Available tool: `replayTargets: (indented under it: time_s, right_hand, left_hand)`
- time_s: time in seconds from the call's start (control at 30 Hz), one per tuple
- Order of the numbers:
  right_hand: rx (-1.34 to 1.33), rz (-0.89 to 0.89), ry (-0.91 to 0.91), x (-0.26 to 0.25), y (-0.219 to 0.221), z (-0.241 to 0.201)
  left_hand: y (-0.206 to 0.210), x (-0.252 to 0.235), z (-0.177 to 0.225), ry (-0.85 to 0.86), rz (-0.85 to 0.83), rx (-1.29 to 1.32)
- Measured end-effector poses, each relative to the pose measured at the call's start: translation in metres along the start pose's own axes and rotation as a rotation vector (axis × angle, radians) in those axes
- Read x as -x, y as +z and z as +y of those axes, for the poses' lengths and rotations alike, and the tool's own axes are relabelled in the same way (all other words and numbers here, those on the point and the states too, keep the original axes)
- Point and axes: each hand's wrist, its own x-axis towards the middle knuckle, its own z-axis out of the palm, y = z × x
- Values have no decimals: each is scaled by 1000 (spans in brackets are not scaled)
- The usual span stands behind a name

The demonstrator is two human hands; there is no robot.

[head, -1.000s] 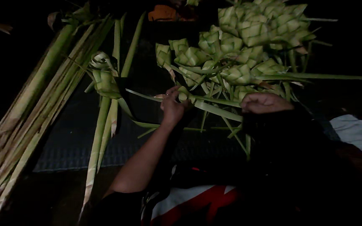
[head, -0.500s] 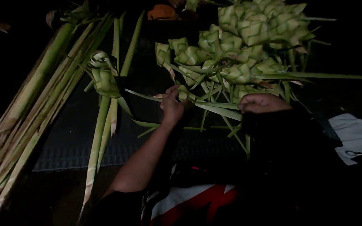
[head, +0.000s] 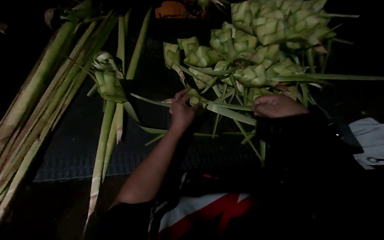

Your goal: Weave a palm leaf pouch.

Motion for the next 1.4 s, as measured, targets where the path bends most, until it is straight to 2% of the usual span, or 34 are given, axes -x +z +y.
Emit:
replayTargets:
  time_s: [0.2, 0.43, 0.57, 0.63, 0.87, 1.07, 1.17, 1.3, 1.4]
  right_hand:
    - [7, -79, -50, -13, 5, 4]
    - [112, -118, -92, -18, 1, -1]
    - [155, -99, -199, -29, 6, 17]
    - [187, -51, -197, -30, 11, 20]
    - [274, -26, -75, -8, 16, -26]
    - [356, 11, -162, -5, 38, -64]
    - [367, 37, -236, -13, 55, -69]
    - [352, 172, -330, -22, 81, -60]
    - [318, 173, -294, -26, 87, -56]
  left_hand:
    - [-12, -2, 11, -107, -117, -90]
    - [-21, -6, 18, -145, -230, -146]
    - [-28, -10, 23, -166, -337, -275]
    - [-32, -10, 24, -165, -368, -282]
    - [-28, -1, 23, -240, -256, -108]
    - [-13, 15, 32, -219, -136, -66]
    - [-6, 19, 32, -191, -95, -76]
    - [-1, 24, 33, -212, -70, -29]
    - [0, 25, 31, -262, -61, 57]
